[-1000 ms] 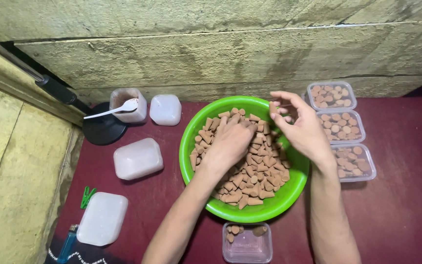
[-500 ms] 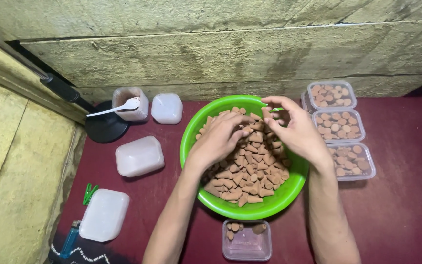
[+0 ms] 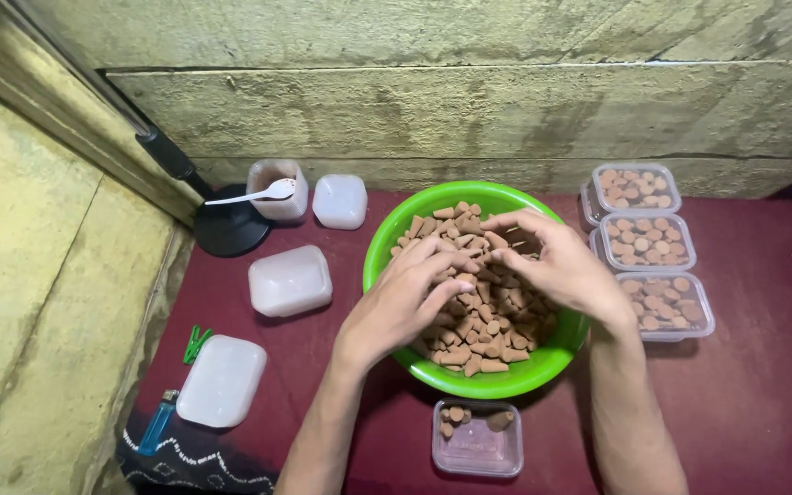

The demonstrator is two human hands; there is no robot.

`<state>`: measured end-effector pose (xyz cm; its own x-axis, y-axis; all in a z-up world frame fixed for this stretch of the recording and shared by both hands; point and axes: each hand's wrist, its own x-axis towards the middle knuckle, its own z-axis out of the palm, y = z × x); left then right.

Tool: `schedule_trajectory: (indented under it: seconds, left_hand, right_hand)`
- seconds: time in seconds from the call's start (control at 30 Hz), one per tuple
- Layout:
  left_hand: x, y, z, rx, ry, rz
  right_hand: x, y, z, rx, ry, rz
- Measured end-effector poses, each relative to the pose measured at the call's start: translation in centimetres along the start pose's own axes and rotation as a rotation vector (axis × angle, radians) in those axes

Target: Pack incense cones from a large bowl into small plastic containers

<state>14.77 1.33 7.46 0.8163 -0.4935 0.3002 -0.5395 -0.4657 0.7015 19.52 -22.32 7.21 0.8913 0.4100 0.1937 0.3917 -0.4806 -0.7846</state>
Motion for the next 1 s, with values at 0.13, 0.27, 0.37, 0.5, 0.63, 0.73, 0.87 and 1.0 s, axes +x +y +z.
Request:
schedule_trajectory:
  seconds: [0.13,0.27,0.37,0.5,0.63,0.73,0.87,1.0]
  left_hand:
    - [-2.3,0.8,-1.0,0.014,0.029,-0.004]
    - [-4.4,1.9,-1.4,0.096,0.073,0.022]
    - [-6.5,2.6,-0.7,0.120,0.061,0.029]
    - [-9.6,3.5,1.1,0.126,0.030,0.029]
    - [-11.6,3.8,3.1,0.152,-0.021,0.009]
    - [-12.7,3.5,4.7,0.191,-0.077,0.007]
    - [-13.7,3.0,6.8,0.267,-0.102,-0.030]
    - [-14.1,2.7,7.9,0.301,-0.126,-0.106]
  right_hand:
    - [-1.0,-2.1,0.9,0.128,-0.060,0.052]
    - [-3.0,-3.0,1.4,0.024,-0.114,-0.038]
    - [-5.5,-4.1,1.6,-0.008,-0.141,-0.068]
    - [-9.2,-5.3,1.8,0.013,-0.184,0.002]
    - [-11.0,-5.1,2.3,-0.005,-0.215,0.021]
    - [-12.0,-4.8,2.8,-0.025,-0.240,0.029]
    - [-12.8,-4.9,3.6,-0.034,-0.254,0.033]
    - [-13.5,-5.9,3.8,-0.070,-0.247,0.027]
